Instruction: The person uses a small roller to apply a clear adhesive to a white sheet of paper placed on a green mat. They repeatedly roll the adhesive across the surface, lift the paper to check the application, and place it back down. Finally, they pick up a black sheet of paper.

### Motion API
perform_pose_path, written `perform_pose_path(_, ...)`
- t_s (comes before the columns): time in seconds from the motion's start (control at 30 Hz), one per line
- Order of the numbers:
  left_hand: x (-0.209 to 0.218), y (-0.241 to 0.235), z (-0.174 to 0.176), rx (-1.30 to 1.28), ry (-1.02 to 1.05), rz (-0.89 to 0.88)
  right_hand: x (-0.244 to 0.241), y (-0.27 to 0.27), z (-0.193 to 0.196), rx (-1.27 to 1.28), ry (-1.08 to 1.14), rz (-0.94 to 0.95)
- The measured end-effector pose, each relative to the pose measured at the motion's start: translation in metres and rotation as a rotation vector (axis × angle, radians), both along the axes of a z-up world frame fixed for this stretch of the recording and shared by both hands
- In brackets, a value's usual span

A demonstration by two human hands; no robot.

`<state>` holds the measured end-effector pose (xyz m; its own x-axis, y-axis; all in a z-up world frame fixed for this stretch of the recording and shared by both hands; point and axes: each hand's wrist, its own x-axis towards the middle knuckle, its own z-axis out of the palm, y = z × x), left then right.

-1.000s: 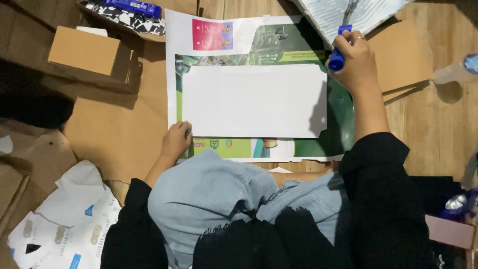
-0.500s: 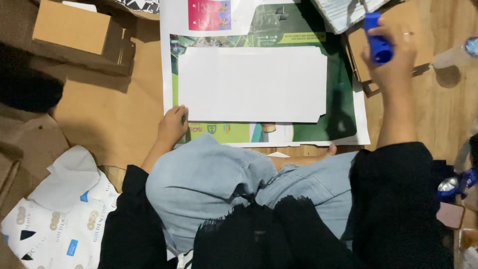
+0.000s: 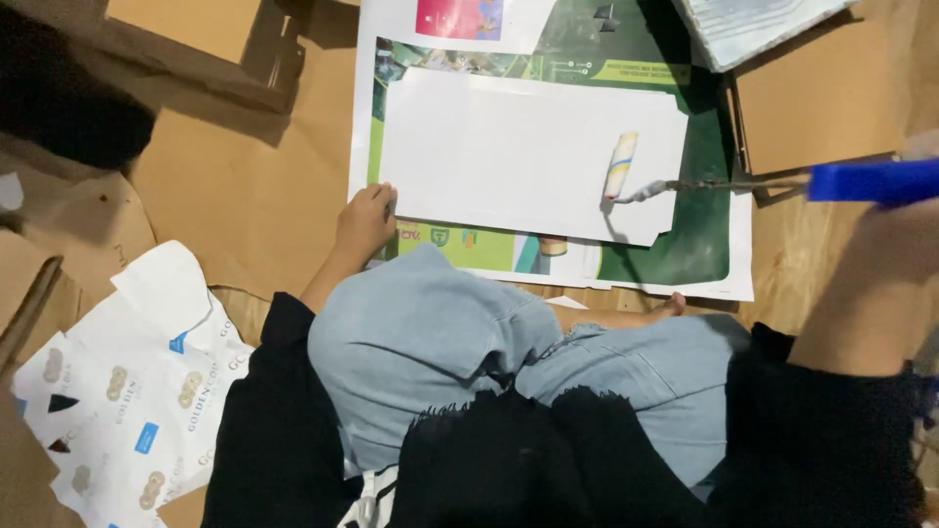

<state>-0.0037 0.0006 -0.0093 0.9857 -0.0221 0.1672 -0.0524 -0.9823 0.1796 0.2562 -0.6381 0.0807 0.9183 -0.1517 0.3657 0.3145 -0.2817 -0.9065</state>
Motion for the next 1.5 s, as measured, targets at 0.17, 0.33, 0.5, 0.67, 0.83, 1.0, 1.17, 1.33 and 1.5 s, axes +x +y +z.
perform_pose_path(0.17,0.001,-0.008,0.018,-0.165,0.12,0.054,-0.114,0.158,0.121,0.569,-0.126,-0.252)
perform_pose_path(0.33,0.002,-0.008,0.016,-0.128,0.11,0.025,-0.105,0.226,0.091,0.935,-0.027,-0.05)
perform_pose_path(0.5,-0.003,-0.01,0.013,-0.109,0.125,0.08,-0.129,0.266,0.093,0.829,-0.037,0.172)
perform_pose_path(0.67,-0.004,-0.013,0.008,-0.22,0.021,0.052,-0.084,0.122,0.115,0.586,0.037,-0.446)
perform_pose_path(0.83,-0.002,-0.013,-0.008,-0.201,0.0,0.075,-0.049,0.153,0.104,0.912,0.002,-0.397)
perform_pose_path(1.0,-0.003,-0.014,0.015,-0.181,0.064,0.068,-0.06,0.298,0.063,0.944,-0.018,-0.131)
perform_pose_path(1.17,-0.006,-0.012,0.012,-0.203,0.115,0.085,-0.025,0.257,0.081,0.835,-0.141,-0.14)
perform_pose_path(1.33,-0.002,-0.013,0.001,-0.224,0.082,0.099,-0.015,0.162,0.121,0.627,-0.209,-0.365)
perform_pose_path(1.5,-0.003,-0.019,0.019,-0.161,0.074,0.051,-0.022,0.246,0.088,0.942,-0.147,-0.216)
